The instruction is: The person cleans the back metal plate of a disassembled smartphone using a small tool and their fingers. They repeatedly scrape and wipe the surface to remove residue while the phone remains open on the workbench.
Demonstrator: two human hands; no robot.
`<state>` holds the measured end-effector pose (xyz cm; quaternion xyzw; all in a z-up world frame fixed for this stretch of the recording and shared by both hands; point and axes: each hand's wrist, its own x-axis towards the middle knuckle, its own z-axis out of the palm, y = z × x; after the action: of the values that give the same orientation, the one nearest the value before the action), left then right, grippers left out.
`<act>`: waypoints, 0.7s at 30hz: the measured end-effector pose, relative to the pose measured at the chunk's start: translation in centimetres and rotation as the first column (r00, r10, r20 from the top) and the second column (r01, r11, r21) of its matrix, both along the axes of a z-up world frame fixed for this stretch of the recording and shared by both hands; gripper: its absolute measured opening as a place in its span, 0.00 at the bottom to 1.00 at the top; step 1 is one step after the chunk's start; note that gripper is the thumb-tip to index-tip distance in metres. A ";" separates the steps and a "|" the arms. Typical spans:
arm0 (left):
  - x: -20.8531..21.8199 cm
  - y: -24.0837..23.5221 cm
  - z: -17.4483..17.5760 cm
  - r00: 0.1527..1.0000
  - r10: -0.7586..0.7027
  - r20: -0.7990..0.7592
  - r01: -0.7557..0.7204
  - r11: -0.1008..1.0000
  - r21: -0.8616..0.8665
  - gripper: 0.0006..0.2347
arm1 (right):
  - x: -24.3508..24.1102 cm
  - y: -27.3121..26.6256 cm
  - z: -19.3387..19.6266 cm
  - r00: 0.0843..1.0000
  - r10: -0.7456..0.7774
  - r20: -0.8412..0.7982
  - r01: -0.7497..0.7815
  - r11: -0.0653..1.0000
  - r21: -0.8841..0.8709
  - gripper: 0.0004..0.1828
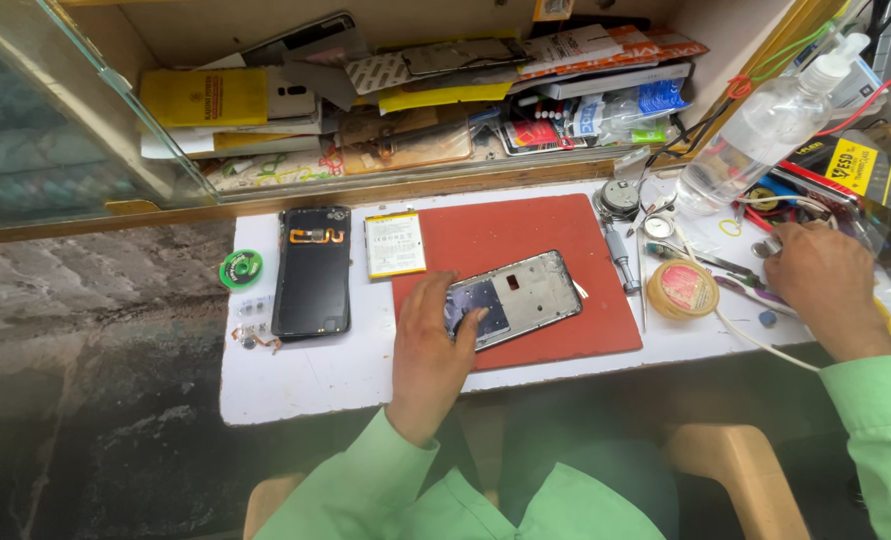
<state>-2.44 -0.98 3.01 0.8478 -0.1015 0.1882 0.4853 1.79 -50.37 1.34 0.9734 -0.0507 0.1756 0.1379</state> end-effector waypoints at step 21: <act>-2.8 2.7 -1.3 0.995 0.006 0.097 -0.022 0.987 0.161 0.33 | -6.9 25.0 1.7 0.983 0.082 0.164 -0.062 -0.695 0.716 0.14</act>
<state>-5.25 1.69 1.76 0.8751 -0.1338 0.2234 0.4079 -5.09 -25.34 3.02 0.5118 -0.0903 0.0294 -0.8538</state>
